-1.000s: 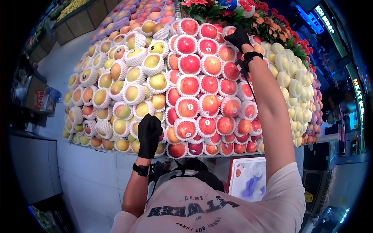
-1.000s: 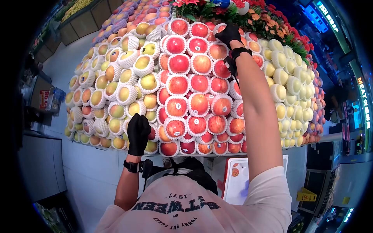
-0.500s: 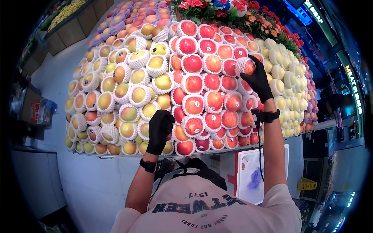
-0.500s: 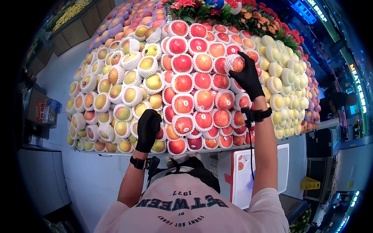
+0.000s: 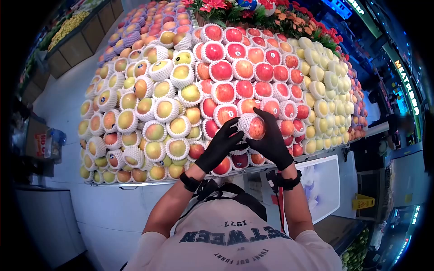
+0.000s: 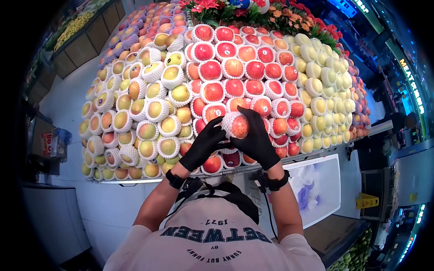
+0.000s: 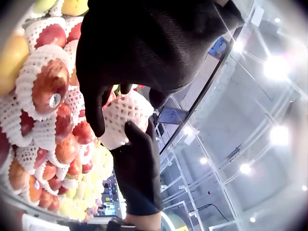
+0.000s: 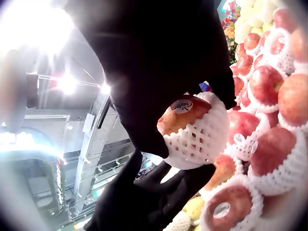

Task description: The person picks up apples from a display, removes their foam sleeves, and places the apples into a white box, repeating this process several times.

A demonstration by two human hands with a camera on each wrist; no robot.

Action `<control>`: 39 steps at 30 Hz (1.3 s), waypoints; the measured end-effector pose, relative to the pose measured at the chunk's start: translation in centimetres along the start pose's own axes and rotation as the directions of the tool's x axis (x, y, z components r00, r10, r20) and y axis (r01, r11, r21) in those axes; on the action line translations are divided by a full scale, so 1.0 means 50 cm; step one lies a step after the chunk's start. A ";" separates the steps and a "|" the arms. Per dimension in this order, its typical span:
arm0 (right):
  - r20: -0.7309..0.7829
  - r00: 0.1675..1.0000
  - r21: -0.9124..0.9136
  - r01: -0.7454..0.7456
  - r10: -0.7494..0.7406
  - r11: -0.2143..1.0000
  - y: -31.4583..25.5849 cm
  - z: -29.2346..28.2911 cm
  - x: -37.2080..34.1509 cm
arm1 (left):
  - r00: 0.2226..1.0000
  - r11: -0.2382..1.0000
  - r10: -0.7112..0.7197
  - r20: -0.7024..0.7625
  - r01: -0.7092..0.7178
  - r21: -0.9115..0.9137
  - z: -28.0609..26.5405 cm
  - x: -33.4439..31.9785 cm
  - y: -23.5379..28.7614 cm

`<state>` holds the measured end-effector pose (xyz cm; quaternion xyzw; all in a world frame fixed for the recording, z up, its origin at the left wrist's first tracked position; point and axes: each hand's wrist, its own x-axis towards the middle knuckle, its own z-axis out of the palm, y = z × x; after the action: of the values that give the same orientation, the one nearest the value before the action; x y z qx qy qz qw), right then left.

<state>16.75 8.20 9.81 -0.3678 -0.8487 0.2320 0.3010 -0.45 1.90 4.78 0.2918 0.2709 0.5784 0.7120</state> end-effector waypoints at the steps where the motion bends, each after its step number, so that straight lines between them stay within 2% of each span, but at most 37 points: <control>1: -0.010 1.000 0.018 0.008 -0.008 1.000 -0.009 0.017 -0.006 | 0.993 0.993 -0.005 -0.115 0.019 0.115 0.001 0.006 -0.012; 2: -0.045 0.999 -0.056 -0.016 0.013 0.998 -0.016 0.034 -0.014 | 0.995 0.986 -0.006 -0.097 0.022 0.167 -0.008 0.009 -0.014; 3: -0.047 0.999 -0.023 -0.014 0.013 1.000 -0.015 0.044 -0.022 | 0.997 0.976 -0.007 -0.079 0.024 0.216 -0.016 0.011 -0.015; 5: -0.052 0.999 0.043 -0.007 0.010 0.999 -0.010 0.057 -0.033 | 0.996 0.983 0.004 -0.090 0.013 0.185 -0.017 -0.004 0.000; 6: -0.071 0.996 0.139 -0.043 0.053 0.989 -0.013 0.055 -0.036 | 0.995 0.985 0.007 -0.096 0.010 0.171 -0.018 -0.011 0.005; 8: -0.029 0.962 0.290 -0.251 0.271 0.924 -0.010 0.044 -0.042 | 0.982 0.929 0.189 0.005 -0.180 0.324 -0.024 -0.019 -0.004; 9: 0.004 0.928 0.360 -0.348 0.372 0.865 -0.009 0.042 -0.044 | 0.989 0.954 0.148 -0.015 -0.139 0.266 -0.026 -0.022 -0.006; 10: -0.021 0.924 0.425 -0.338 0.382 0.840 -0.006 0.047 -0.049 | 0.994 0.974 0.107 -0.034 -0.098 0.205 -0.022 -0.027 -0.002; 11: 0.038 0.913 0.466 -0.375 0.405 0.801 0.003 0.051 -0.054 | 0.996 0.988 0.066 -0.053 -0.058 0.143 -0.018 -0.032 0.002; 12: 0.097 0.900 0.503 -0.412 0.424 0.760 0.015 0.052 -0.059 | 0.997 0.998 -0.020 -0.069 0.015 -0.067 -0.010 -0.032 0.003; 13: 0.157 0.885 0.536 -0.449 0.438 0.715 0.018 0.052 -0.062 | 0.992 0.957 -0.107 -0.067 0.085 -0.276 -0.004 -0.032 0.001; 14: 0.076 0.906 0.541 -0.388 0.416 0.747 0.008 0.060 -0.065 | 0.994 0.962 -0.088 -0.063 0.069 -0.265 -0.011 -0.029 -0.015; 16: 0.077 0.899 0.538 -0.402 0.431 0.741 0.014 0.053 -0.070 | 0.998 0.987 0.064 0.023 -0.066 0.150 -0.031 -0.028 -0.033; 18: 0.072 0.894 0.551 -0.406 0.443 0.729 0.014 0.051 -0.076 | 0.994 0.970 0.094 0.051 -0.103 0.219 -0.045 -0.025 -0.053; 20: 0.062 0.892 0.578 -0.397 0.447 0.713 0.009 0.049 -0.079 | 1.000 0.998 0.028 -0.014 -0.028 -0.050 -0.046 -0.020 -0.065; 23: 0.042 0.898 0.537 -0.389 0.437 0.748 0.011 0.043 -0.087 | 0.992 0.955 -0.110 -0.064 0.088 -0.282 -0.031 -0.016 -0.051; 26: 0.011 0.909 0.615 -0.335 0.417 0.714 0.009 0.038 -0.099 | 0.997 0.972 -0.079 -0.024 0.071 -0.222 -0.005 -0.015 -0.031; 29: 0.035 0.906 0.637 -0.345 0.421 0.690 0.031 0.025 -0.117 | 0.995 0.979 -0.091 -0.029 0.084 -0.187 -0.004 -0.003 -0.053; 32: 0.040 0.919 0.630 -0.327 0.391 0.704 0.045 0.007 -0.134 | 0.985 0.954 -0.162 -0.059 0.141 -0.265 0.008 0.010 -0.078; 35: 0.025 0.920 0.648 -0.314 0.392 0.694 0.069 -0.002 -0.158 | 0.980 0.955 -0.165 -0.108 0.132 -0.265 0.036 0.016 -0.103; 36: 0.007 0.926 0.602 -0.306 0.378 0.737 0.075 -0.008 -0.165 | 0.971 0.923 -0.211 -0.116 0.159 -0.349 0.042 0.020 -0.109; 37: 0.031 0.912 0.646 -0.330 0.409 0.688 0.079 -0.015 -0.169 | 0.980 0.985 -0.155 -0.128 0.143 -0.094 0.052 0.019 -0.109; 38: 0.057 0.896 0.688 -0.354 0.440 0.633 0.083 -0.021 -0.174 | 0.987 0.978 -0.101 -0.125 0.121 0.169 0.061 0.015 -0.109; 39: 0.088 0.878 0.726 -0.381 0.471 0.573 0.087 -0.027 -0.183 | 0.993 0.940 -0.045 -0.109 0.079 0.331 0.072 0.013 -0.111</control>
<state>24.80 4.14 4.96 -0.4245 -0.5538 0.5912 0.4045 5.96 1.27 3.17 0.3704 0.4096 0.5153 0.6554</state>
